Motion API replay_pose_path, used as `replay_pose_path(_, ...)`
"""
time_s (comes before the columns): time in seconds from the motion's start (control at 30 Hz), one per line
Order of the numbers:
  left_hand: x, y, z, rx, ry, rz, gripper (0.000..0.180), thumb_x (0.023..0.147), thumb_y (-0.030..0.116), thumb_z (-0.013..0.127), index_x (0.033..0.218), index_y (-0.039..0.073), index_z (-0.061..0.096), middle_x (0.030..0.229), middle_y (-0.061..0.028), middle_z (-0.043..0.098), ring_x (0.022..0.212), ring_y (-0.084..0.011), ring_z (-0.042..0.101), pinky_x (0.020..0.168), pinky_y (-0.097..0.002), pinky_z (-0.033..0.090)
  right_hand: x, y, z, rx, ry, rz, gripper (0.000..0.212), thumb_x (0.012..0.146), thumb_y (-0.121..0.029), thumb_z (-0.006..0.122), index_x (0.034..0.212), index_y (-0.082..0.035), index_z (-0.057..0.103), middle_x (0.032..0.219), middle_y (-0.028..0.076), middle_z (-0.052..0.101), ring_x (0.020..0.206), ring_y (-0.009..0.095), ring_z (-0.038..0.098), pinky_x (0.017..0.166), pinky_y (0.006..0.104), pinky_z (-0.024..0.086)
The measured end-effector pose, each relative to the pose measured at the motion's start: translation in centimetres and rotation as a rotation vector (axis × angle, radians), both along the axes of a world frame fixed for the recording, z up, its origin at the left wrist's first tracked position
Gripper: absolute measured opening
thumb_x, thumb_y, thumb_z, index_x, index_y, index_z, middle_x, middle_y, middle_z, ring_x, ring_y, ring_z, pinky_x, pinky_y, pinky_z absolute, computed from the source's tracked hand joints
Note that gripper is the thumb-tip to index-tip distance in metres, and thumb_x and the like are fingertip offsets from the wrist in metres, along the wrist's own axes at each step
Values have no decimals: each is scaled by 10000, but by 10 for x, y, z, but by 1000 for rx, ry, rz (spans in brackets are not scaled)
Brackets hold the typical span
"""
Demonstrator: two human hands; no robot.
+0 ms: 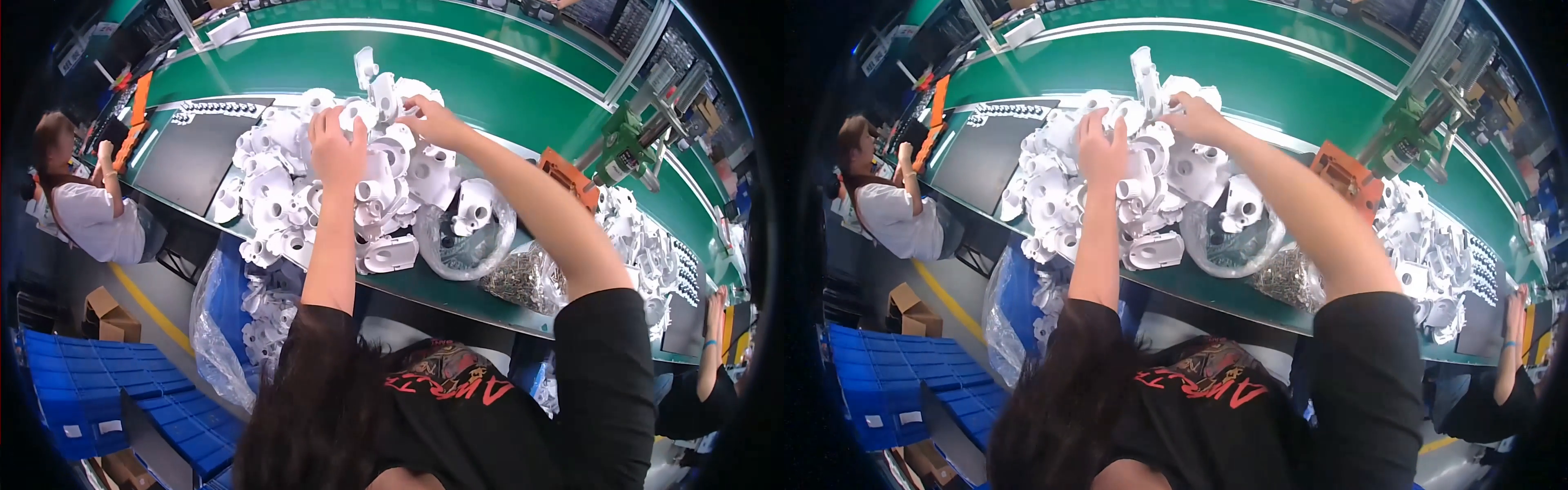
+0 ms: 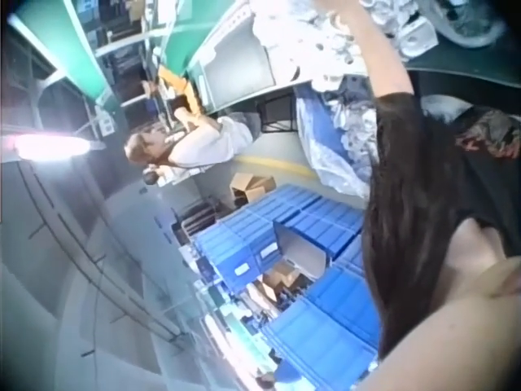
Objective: Assemble small silver pins into white plastic bases using a manual press machine.
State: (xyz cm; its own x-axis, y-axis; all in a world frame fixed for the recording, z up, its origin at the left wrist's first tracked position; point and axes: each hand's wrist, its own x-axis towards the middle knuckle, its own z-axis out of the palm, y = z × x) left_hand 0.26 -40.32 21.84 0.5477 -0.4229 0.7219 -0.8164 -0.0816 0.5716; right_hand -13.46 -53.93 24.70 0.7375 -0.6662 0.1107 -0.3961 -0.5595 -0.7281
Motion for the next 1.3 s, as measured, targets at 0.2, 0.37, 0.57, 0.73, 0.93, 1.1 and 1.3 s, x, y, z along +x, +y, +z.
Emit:
replay_pose_path(0.2, 2, 0, -4, 299, -34, -24, 417, 836, 363, 561, 1103, 43, 573, 1249, -156, 497, 1210, -343, 396, 956, -436, 377, -33, -12, -12, -118, 204, 55, 448, 841, -423, 563, 1099, -58, 546, 911, 164, 623, 838, 238, 607, 721, 324, 477)
replay_pose_path(0.37, 4, 12, 8, 584, -37, -41, 484, 838, 425, 540, 1153, 58, 554, 1331, -166, 436, 1282, -358, 324, 951, -465, 397, -38, -48, 27, 161, 392, -45, 346, 819, -335, 554, 962, -22, 583, 805, 150, 614, 746, 228, 606, 610, 352, 483)
replay_pose_path(0.57, 10, 18, 18, 609, -40, -47, 510, 830, 427, 552, 1206, 83, 519, 1331, -154, 441, 1290, -352, 322, 945, -442, 406, -39, -117, 15, -280, 401, 17, 265, 771, -280, 584, 836, -23, 577, 785, 114, 613, 737, 235, 596, 645, 365, 483)
replay_pose_path(0.73, 11, 21, 37, 464, 23, -103, 479, 819, 389, 575, 1179, 76, 532, 1269, -139, 504, 1166, -335, 453, 902, -437, 420, -28, -146, -29, -340, 514, -39, 492, 756, -279, 623, 1190, -92, 484, 1124, 150, 559, 1023, 294, 549, 858, 360, 443)
replay_pose_path(0.93, 17, 19, 32, 464, -27, -67, 436, 813, 373, 590, 1132, 76, 563, 1140, -106, 592, 1052, -274, 519, 890, -420, 362, -19, -163, -48, -206, 652, 118, 618, 748, -303, 637, 1306, -173, 406, 1247, 182, 485, 1112, 335, 510, 908, 406, 431)
replay_pose_path(1.1, 16, 26, 42, 345, -77, -95, 410, 812, 356, 606, 1115, 81, 578, 1032, -88, 627, 1032, -248, 533, 920, -390, 295, -35, -169, -42, -301, 678, 93, 469, 733, -273, 618, 1179, -143, 548, 1105, 158, 589, 1028, 314, 564, 848, 394, 460)
replay_pose_path(1.3, -5, 26, 53, 57, -151, -519, 324, 779, 229, 646, 1057, 69, 598, 1003, -92, 626, 968, -249, 556, 888, -359, 337, -59, -139, -2, 142, 894, -23, 402, 721, -226, 572, 1114, -143, 600, 960, 87, 631, 929, 211, 587, 680, 363, 525)
